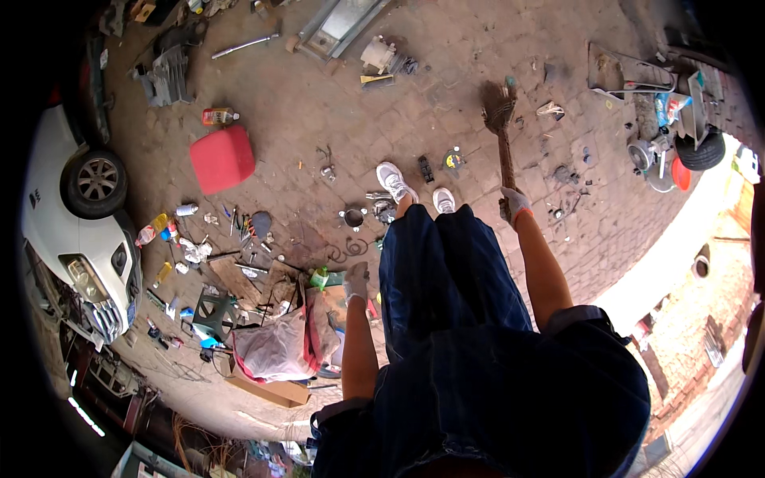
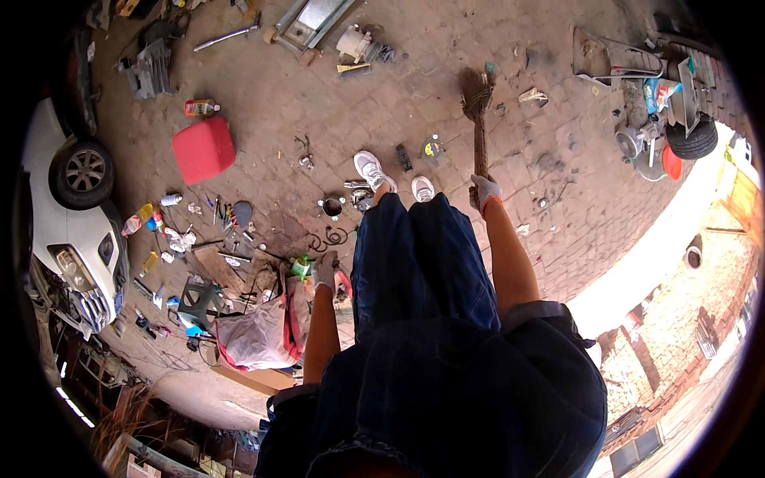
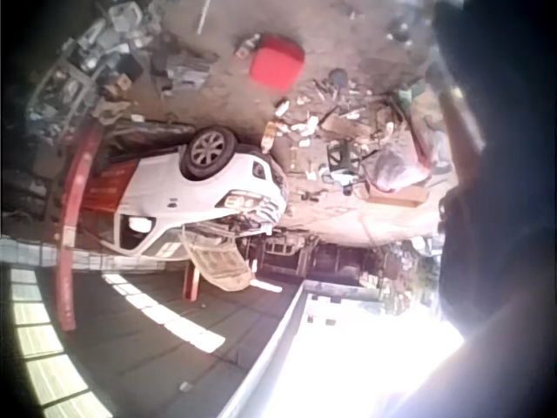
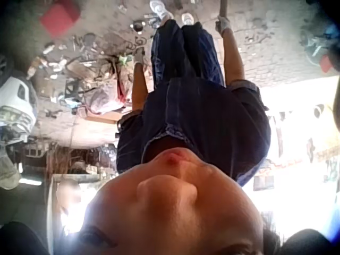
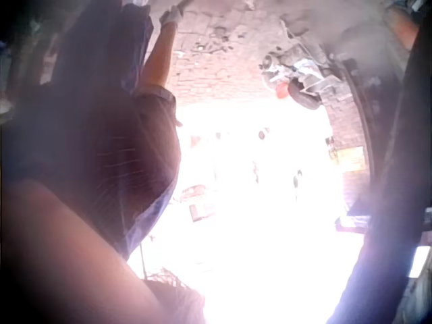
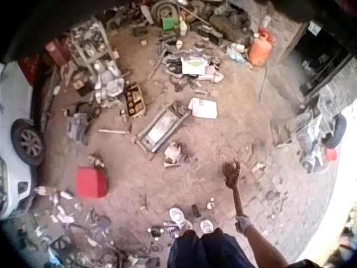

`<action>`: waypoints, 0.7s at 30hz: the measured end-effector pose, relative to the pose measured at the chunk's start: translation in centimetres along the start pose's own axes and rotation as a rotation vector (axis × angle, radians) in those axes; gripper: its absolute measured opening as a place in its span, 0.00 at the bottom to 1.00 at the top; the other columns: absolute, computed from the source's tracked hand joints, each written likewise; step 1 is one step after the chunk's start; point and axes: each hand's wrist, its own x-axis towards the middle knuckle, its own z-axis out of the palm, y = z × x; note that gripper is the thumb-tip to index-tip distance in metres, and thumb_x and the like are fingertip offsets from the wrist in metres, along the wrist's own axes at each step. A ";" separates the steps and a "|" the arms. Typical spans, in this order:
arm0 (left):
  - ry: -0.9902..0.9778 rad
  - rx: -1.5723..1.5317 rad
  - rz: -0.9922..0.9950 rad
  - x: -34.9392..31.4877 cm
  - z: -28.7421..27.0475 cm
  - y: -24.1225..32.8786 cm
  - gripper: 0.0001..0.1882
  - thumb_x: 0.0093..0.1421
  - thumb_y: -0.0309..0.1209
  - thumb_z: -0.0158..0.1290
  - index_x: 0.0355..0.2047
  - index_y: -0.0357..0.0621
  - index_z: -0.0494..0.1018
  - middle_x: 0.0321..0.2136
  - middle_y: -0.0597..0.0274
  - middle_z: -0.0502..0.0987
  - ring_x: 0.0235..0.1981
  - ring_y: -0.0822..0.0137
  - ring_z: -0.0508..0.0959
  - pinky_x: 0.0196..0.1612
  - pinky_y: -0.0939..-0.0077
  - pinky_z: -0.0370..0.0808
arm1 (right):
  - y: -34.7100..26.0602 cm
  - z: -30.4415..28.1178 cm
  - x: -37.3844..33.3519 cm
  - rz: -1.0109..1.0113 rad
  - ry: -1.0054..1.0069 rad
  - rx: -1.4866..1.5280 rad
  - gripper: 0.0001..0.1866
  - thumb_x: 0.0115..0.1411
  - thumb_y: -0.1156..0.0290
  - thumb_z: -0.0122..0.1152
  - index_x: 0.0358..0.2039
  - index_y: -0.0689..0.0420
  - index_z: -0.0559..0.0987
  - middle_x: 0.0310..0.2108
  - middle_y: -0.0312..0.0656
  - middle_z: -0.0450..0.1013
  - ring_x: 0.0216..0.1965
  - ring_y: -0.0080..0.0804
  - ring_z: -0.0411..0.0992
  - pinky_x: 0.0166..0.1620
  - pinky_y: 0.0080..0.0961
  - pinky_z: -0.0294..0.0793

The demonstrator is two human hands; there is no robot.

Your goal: The person sweeps debris and small metal scraps from a cluttered outdoor yard into a dustpan using a broom. They then carry the dustpan into a workshop, empty the contents into a blue plastic bin, and place the bin on a digital scale to weigh the collected scrap.

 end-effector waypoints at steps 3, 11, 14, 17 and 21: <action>-0.006 0.038 0.031 1.5 -0.7 2.4 0.17 0.54 0.40 0.53 0.35 0.37 0.75 0.23 0.66 0.72 0.24 0.76 0.69 0.29 0.82 0.67 | -2.2 0.7 -3.3 -0.116 0.076 -0.088 0.15 0.54 0.65 0.59 0.42 0.48 0.69 0.16 0.37 0.66 0.11 0.23 0.62 0.12 0.21 0.60; -0.018 0.024 0.047 1.4 2.4 8.2 0.17 0.53 0.41 0.54 0.34 0.37 0.74 0.24 0.67 0.72 0.26 0.75 0.69 0.30 0.80 0.67 | -5.8 8.4 -8.2 -0.097 -0.167 -0.189 0.16 0.53 0.68 0.60 0.44 0.49 0.72 0.17 0.33 0.65 0.12 0.23 0.62 0.13 0.20 0.60; -0.015 0.056 0.029 1.4 3.7 9.5 0.17 0.54 0.40 0.54 0.35 0.37 0.74 0.25 0.65 0.73 0.26 0.74 0.70 0.31 0.79 0.68 | -7.9 11.1 -5.8 0.011 -0.231 -0.122 0.15 0.54 0.69 0.60 0.43 0.47 0.72 0.17 0.32 0.65 0.12 0.23 0.63 0.13 0.19 0.60; 0.052 0.019 0.040 0.4 6.3 11.8 0.16 0.55 0.40 0.54 0.34 0.38 0.74 0.24 0.65 0.72 0.26 0.74 0.70 0.31 0.80 0.68 | -8.9 10.8 -0.7 0.096 -0.123 0.073 0.14 0.55 0.68 0.58 0.43 0.46 0.71 0.16 0.32 0.65 0.12 0.22 0.63 0.12 0.19 0.59; 0.171 -0.057 0.021 0.0 9.7 12.1 0.16 0.52 0.42 0.56 0.30 0.39 0.75 0.21 0.68 0.70 0.21 0.77 0.67 0.25 0.82 0.65 | -13.9 5.4 0.7 0.091 -0.180 -0.066 0.14 0.55 0.68 0.59 0.42 0.46 0.71 0.15 0.33 0.65 0.11 0.21 0.62 0.12 0.18 0.59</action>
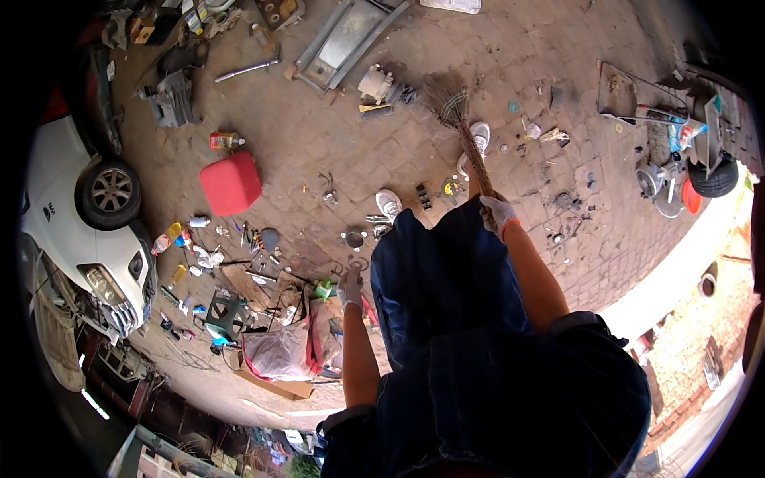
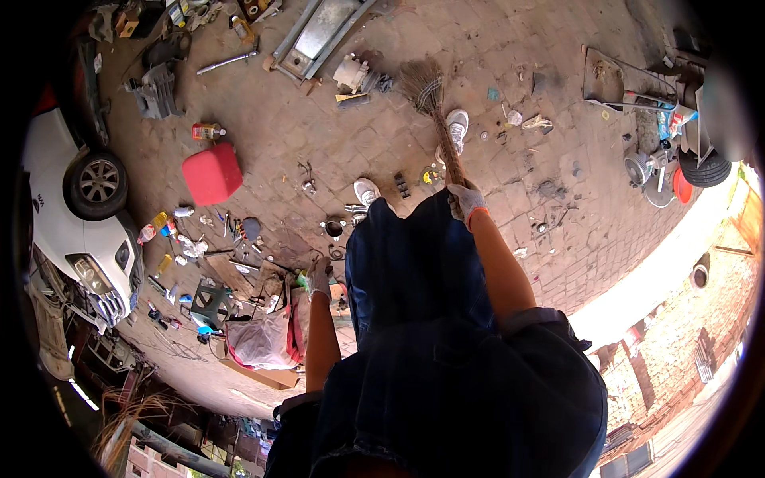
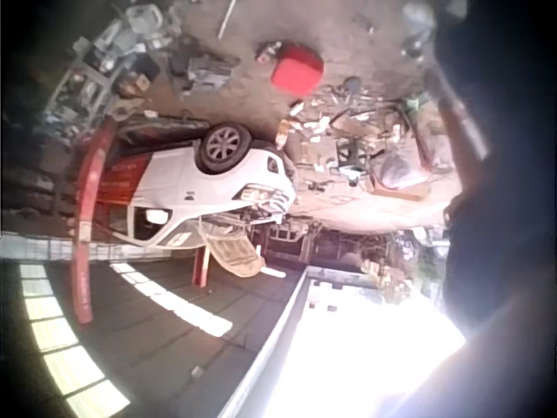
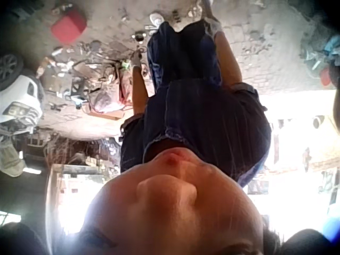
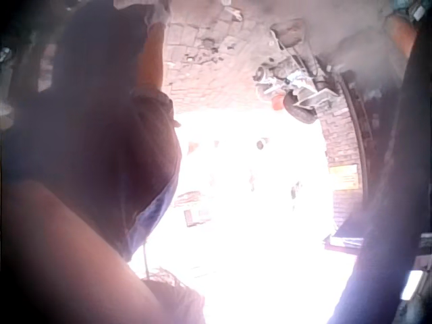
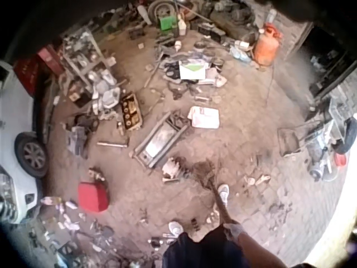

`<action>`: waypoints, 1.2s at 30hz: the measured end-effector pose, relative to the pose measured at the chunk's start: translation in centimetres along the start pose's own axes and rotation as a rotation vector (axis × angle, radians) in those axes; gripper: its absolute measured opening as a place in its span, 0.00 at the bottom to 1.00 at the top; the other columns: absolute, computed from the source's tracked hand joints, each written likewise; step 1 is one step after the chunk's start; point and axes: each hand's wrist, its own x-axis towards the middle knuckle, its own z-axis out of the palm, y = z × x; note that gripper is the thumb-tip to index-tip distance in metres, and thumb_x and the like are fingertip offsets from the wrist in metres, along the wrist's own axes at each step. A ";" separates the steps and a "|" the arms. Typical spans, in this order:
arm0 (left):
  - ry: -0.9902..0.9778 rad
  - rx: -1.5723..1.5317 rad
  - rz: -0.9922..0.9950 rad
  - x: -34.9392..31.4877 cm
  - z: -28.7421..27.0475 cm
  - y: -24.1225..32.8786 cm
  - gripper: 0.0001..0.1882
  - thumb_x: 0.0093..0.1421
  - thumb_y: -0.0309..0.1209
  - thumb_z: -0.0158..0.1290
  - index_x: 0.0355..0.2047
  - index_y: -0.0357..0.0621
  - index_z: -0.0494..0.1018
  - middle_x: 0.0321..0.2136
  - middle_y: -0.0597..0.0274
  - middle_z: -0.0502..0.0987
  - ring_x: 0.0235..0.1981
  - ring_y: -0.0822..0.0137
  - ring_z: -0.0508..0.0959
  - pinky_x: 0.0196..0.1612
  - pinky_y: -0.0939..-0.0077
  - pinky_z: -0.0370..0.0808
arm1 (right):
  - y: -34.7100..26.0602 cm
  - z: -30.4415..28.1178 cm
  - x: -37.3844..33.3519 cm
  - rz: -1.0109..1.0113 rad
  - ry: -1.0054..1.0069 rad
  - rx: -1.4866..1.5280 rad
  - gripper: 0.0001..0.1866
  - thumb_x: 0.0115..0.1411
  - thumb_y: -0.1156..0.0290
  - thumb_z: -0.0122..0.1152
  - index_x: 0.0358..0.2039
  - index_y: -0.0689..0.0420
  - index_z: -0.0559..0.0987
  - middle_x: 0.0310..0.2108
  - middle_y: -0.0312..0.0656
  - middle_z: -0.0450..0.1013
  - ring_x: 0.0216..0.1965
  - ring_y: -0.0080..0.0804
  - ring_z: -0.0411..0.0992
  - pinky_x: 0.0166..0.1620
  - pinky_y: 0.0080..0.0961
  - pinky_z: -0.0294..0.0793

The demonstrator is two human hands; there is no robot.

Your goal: The person sweeps debris and small metal scraps from a cluttered outdoor yard into a dustpan using a broom. They then carry the dustpan into a workshop, empty the contents into a blue plastic bin, and place the bin on a digital scale to weigh the collected scrap.

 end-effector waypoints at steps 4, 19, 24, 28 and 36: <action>-0.023 0.103 -0.066 -1.9 5.6 -0.4 0.15 0.52 0.39 0.56 0.32 0.38 0.75 0.21 0.68 0.71 0.21 0.77 0.68 0.23 0.83 0.64 | -6.3 -4.1 -2.6 -0.033 0.029 0.050 0.15 0.54 0.68 0.60 0.43 0.48 0.71 0.15 0.33 0.65 0.10 0.21 0.62 0.11 0.19 0.59; -0.259 0.455 0.179 -12.7 31.9 17.9 0.20 0.57 0.41 0.49 0.40 0.36 0.75 0.32 0.61 0.77 0.34 0.71 0.74 0.41 0.76 0.70 | -20.9 -0.1 4.7 -0.091 -0.355 0.008 0.16 0.54 0.68 0.61 0.43 0.48 0.69 0.18 0.35 0.65 0.13 0.24 0.63 0.13 0.22 0.59; -0.228 0.558 0.140 -12.5 30.4 19.2 0.20 0.58 0.42 0.49 0.41 0.36 0.75 0.34 0.61 0.77 0.35 0.70 0.74 0.42 0.76 0.70 | -22.3 -1.0 6.8 0.080 -0.310 0.204 0.13 0.53 0.66 0.62 0.40 0.47 0.72 0.16 0.32 0.66 0.12 0.21 0.62 0.14 0.19 0.61; -0.196 0.518 0.156 -10.0 27.9 17.5 0.18 0.56 0.41 0.51 0.36 0.37 0.76 0.27 0.64 0.74 0.30 0.73 0.71 0.35 0.78 0.69 | -20.6 -4.0 0.7 0.065 -0.259 0.298 0.13 0.54 0.68 0.60 0.40 0.49 0.70 0.15 0.34 0.64 0.11 0.23 0.63 0.12 0.20 0.60; -0.306 0.672 0.111 -7.4 28.3 21.5 0.22 0.55 0.43 0.51 0.40 0.35 0.75 0.36 0.55 0.77 0.36 0.64 0.76 0.43 0.74 0.72 | -21.6 -2.1 -3.4 0.037 -0.264 0.395 0.13 0.55 0.68 0.58 0.41 0.49 0.69 0.16 0.34 0.64 0.12 0.23 0.62 0.13 0.20 0.60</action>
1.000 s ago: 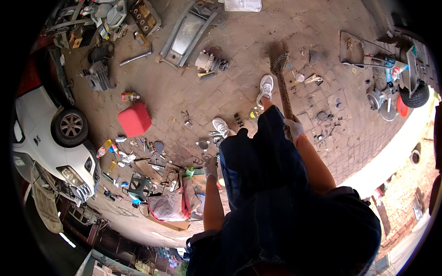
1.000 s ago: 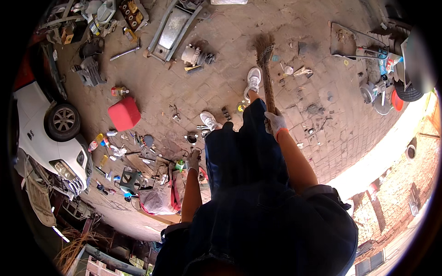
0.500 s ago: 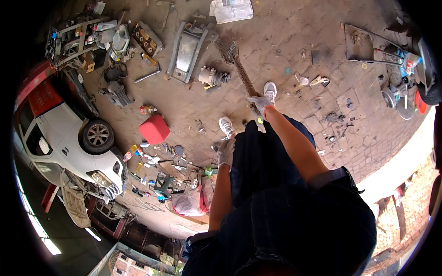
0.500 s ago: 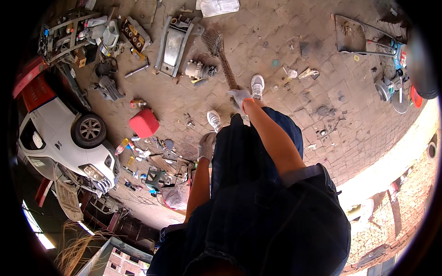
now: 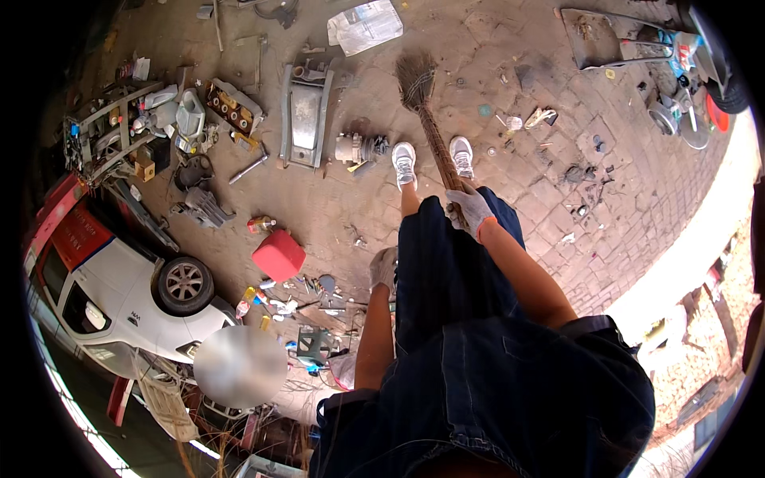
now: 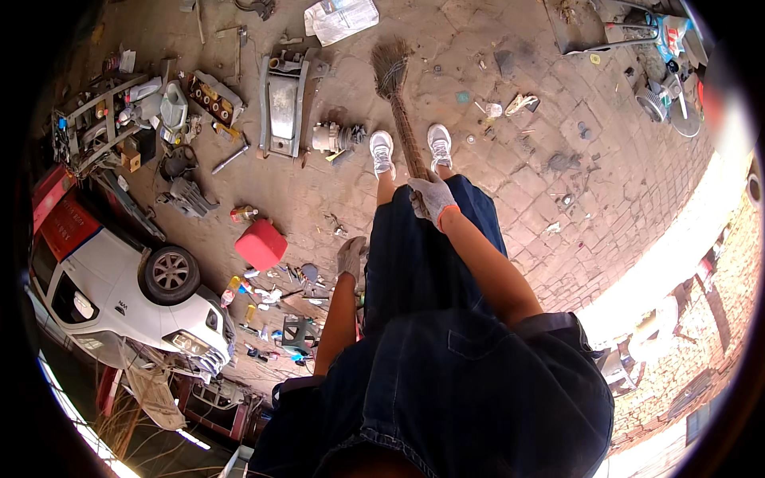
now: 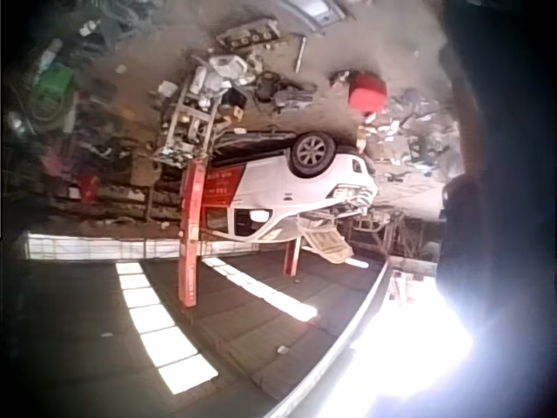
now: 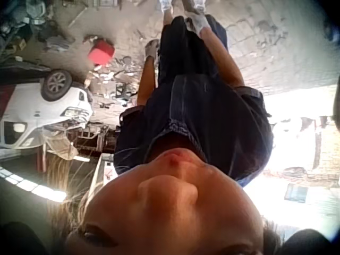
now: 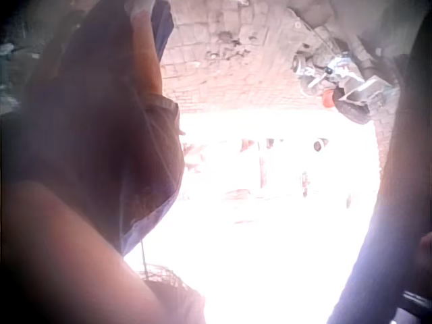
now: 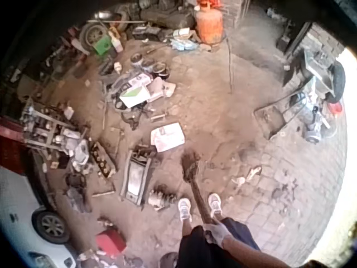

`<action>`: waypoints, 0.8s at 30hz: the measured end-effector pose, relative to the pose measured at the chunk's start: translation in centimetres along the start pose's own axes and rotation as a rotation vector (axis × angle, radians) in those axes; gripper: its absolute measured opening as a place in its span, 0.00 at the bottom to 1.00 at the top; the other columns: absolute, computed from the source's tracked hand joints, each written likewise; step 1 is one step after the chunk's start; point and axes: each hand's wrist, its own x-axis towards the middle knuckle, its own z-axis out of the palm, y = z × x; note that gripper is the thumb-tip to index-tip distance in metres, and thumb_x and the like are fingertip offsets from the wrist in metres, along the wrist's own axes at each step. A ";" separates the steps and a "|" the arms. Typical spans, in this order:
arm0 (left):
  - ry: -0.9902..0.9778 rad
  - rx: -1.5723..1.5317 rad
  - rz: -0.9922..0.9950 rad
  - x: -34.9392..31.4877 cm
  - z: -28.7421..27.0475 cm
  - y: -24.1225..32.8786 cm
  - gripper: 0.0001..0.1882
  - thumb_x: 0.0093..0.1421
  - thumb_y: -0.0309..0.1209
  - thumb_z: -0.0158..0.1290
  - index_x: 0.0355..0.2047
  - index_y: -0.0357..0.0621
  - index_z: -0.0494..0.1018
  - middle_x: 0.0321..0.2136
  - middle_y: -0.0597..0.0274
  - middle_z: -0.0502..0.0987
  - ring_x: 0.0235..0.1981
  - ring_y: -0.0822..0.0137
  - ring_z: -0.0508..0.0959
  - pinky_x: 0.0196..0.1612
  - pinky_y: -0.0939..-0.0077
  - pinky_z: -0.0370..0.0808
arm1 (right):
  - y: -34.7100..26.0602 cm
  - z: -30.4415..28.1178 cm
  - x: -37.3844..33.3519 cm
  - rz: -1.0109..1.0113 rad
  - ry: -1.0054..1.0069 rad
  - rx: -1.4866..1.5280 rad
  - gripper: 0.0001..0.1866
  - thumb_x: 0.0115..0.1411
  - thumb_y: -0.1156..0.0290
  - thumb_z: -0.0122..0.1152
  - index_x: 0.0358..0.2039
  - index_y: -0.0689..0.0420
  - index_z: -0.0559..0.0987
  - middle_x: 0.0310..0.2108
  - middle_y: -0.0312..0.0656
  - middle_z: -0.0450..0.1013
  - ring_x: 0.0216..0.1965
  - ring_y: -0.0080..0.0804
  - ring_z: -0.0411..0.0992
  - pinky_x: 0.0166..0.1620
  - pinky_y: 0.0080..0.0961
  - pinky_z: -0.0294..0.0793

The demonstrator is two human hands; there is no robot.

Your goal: The person sweeps debris and small metal scraps from a cluttered outdoor yard into a dustpan using a broom. They then carry the dustpan into a workshop, empty the contents into a blue plastic bin, and place the bin on a digital scale to weigh the collected scrap.

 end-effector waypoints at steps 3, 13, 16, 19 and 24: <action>-0.055 0.017 0.041 3.3 -2.1 0.3 0.22 0.55 0.42 0.51 0.40 0.35 0.75 0.36 0.55 0.77 0.36 0.64 0.76 0.43 0.74 0.72 | 0.5 3.2 3.7 -0.046 -0.020 -0.005 0.12 0.55 0.67 0.59 0.39 0.51 0.70 0.16 0.34 0.65 0.11 0.23 0.61 0.13 0.21 0.59; -0.030 0.095 0.198 6.9 -11.3 4.2 0.19 0.55 0.43 0.50 0.34 0.38 0.76 0.25 0.66 0.73 0.28 0.73 0.71 0.33 0.78 0.69 | 6.8 -6.7 4.2 -0.085 0.277 0.325 0.14 0.56 0.66 0.58 0.42 0.49 0.69 0.16 0.34 0.65 0.11 0.22 0.62 0.11 0.19 0.61; -0.015 0.132 0.111 10.7 -13.8 0.6 0.19 0.54 0.43 0.50 0.33 0.38 0.77 0.25 0.66 0.73 0.26 0.72 0.70 0.31 0.76 0.68 | 8.2 -7.3 -0.2 -0.164 0.359 0.315 0.13 0.56 0.66 0.58 0.41 0.49 0.69 0.16 0.34 0.65 0.11 0.22 0.62 0.12 0.19 0.63; -0.035 0.272 0.109 11.7 -14.7 0.1 0.19 0.54 0.44 0.49 0.32 0.38 0.76 0.23 0.65 0.73 0.25 0.71 0.70 0.29 0.74 0.68 | 9.9 -6.8 -4.5 -0.153 0.437 0.251 0.15 0.56 0.66 0.59 0.44 0.50 0.70 0.16 0.34 0.65 0.10 0.22 0.62 0.12 0.19 0.63; -0.135 0.463 0.275 14.7 -14.3 -0.4 0.17 0.56 0.40 0.50 0.36 0.38 0.75 0.26 0.64 0.75 0.27 0.71 0.72 0.33 0.76 0.71 | 10.9 -2.6 -5.7 -0.084 0.315 0.116 0.22 0.55 0.65 0.60 0.50 0.52 0.69 0.16 0.34 0.65 0.10 0.22 0.62 0.12 0.20 0.62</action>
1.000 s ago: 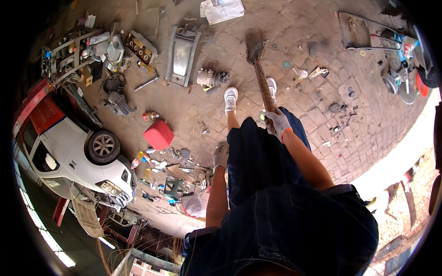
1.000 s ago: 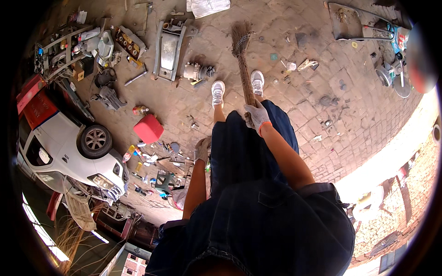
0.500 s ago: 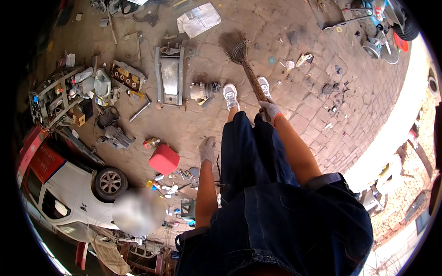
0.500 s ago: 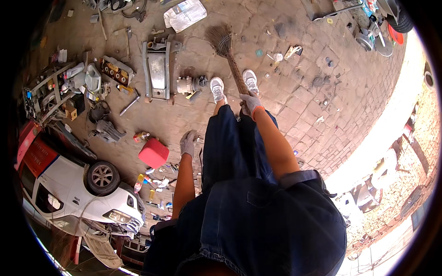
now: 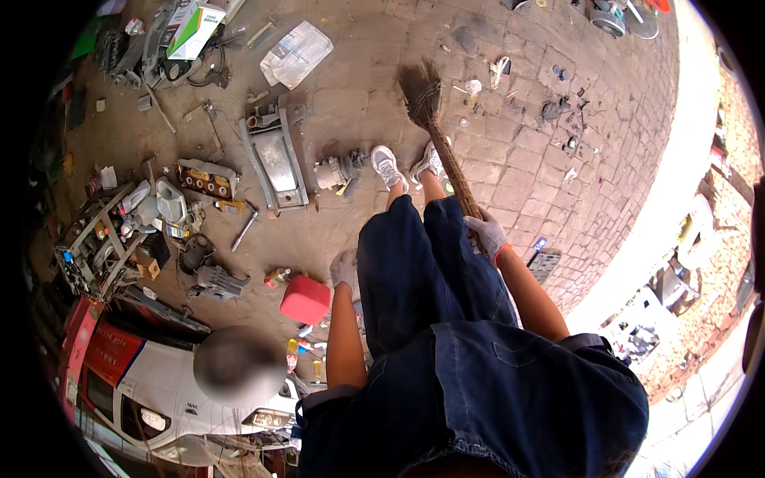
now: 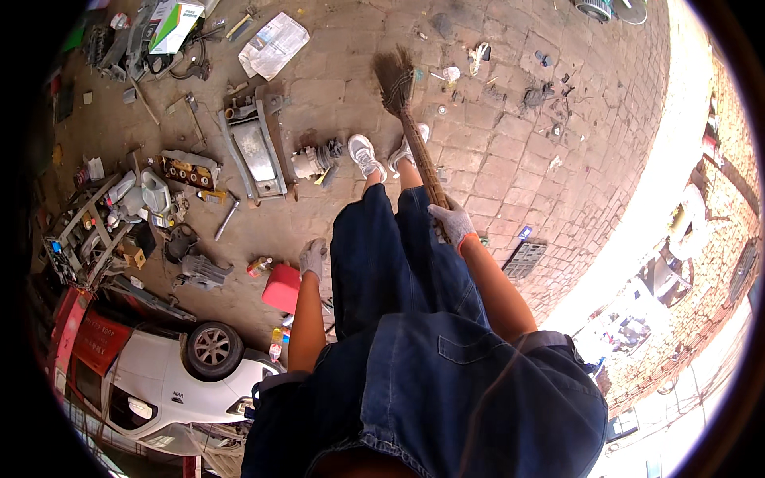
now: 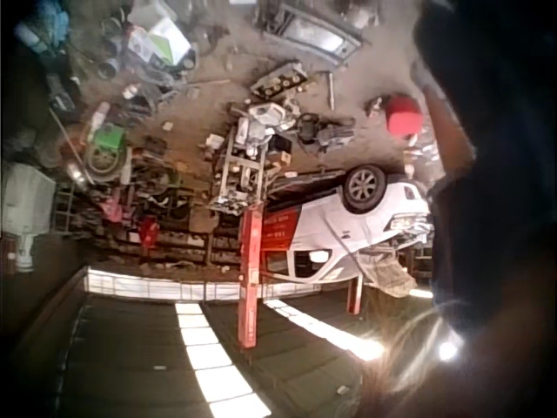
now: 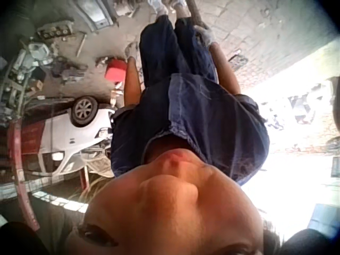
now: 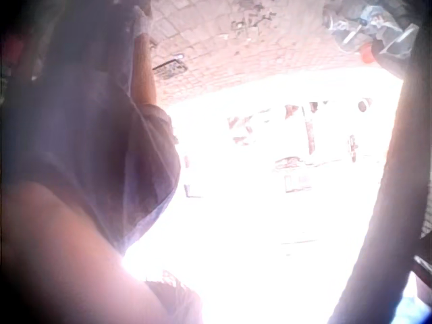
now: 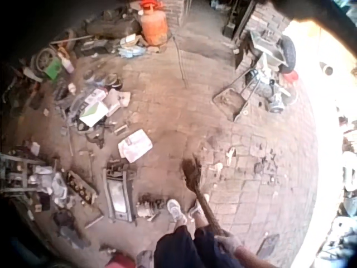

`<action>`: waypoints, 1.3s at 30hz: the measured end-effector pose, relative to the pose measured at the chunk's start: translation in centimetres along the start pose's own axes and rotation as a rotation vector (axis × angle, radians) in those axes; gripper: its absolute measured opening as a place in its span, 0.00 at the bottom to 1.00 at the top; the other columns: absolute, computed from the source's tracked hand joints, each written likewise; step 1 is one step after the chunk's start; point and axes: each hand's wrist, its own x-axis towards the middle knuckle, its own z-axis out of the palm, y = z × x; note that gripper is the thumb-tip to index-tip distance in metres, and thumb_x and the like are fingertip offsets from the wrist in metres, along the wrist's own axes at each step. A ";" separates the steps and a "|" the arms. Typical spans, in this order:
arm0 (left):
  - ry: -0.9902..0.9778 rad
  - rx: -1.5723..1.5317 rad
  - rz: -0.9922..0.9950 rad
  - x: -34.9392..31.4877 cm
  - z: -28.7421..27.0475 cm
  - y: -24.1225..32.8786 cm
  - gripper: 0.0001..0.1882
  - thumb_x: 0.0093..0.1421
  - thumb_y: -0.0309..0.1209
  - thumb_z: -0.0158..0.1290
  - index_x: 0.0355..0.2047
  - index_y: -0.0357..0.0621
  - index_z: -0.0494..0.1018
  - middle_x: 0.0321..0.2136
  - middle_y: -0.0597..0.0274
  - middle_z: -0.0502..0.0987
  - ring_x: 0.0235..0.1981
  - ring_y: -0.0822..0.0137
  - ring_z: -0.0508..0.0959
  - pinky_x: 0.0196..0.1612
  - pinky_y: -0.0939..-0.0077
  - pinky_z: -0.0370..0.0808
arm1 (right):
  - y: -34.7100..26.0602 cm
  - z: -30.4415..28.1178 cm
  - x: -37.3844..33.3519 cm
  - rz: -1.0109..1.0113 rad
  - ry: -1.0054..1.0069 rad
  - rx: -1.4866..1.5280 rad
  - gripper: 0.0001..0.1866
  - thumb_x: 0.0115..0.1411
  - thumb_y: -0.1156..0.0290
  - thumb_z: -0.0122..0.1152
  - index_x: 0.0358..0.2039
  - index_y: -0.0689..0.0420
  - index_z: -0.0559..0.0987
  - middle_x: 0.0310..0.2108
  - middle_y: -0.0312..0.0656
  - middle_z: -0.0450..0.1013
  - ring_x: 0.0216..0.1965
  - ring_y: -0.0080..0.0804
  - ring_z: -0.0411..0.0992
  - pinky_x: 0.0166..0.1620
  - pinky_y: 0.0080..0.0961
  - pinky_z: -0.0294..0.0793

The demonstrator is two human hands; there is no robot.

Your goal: The person sweeps debris and small metal scraps from a cluttered outdoor yard into a dustpan using a broom. They then carry the dustpan into a workshop, empty the contents into a blue plastic bin, and place the bin on a digital scale to weigh the collected scrap.

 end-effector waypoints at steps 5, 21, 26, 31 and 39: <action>-0.059 -0.234 -0.143 -1.4 1.7 8.8 0.21 0.59 0.42 0.50 0.45 0.37 0.71 0.40 0.58 0.75 0.37 0.69 0.75 0.43 0.78 0.73 | 1.6 2.7 5.9 0.097 -0.142 0.127 0.22 0.55 0.66 0.60 0.50 0.53 0.69 0.16 0.34 0.65 0.10 0.22 0.61 0.12 0.19 0.59; -0.056 -0.038 -0.144 -3.3 7.6 14.7 0.20 0.56 0.42 0.51 0.41 0.38 0.74 0.36 0.60 0.76 0.36 0.70 0.74 0.42 0.78 0.71 | 1.7 -20.6 8.4 -0.148 0.354 0.338 0.17 0.55 0.66 0.61 0.45 0.52 0.72 0.15 0.34 0.66 0.10 0.20 0.61 0.12 0.17 0.59; -0.100 0.034 -0.137 -3.8 9.8 16.3 0.20 0.56 0.42 0.52 0.41 0.37 0.74 0.37 0.60 0.76 0.36 0.70 0.74 0.42 0.77 0.71 | 4.4 -19.2 2.6 -0.076 0.286 0.154 0.29 0.52 0.66 0.64 0.55 0.54 0.69 0.17 0.32 0.67 0.15 0.18 0.63 0.16 0.16 0.62; -0.097 0.015 -0.143 -4.0 11.6 18.4 0.20 0.57 0.41 0.51 0.41 0.37 0.74 0.37 0.59 0.76 0.37 0.70 0.74 0.43 0.77 0.71 | 10.5 -15.6 5.8 -0.037 0.182 0.113 0.32 0.50 0.66 0.65 0.56 0.56 0.68 0.18 0.35 0.70 0.14 0.20 0.64 0.17 0.20 0.64; -0.096 0.101 -0.133 -3.8 11.4 19.7 0.22 0.58 0.41 0.50 0.46 0.36 0.72 0.40 0.58 0.76 0.39 0.69 0.75 0.44 0.77 0.71 | 11.2 -25.2 10.8 -0.104 0.533 0.049 0.34 0.49 0.66 0.65 0.58 0.53 0.66 0.19 0.34 0.70 0.16 0.20 0.66 0.16 0.21 0.64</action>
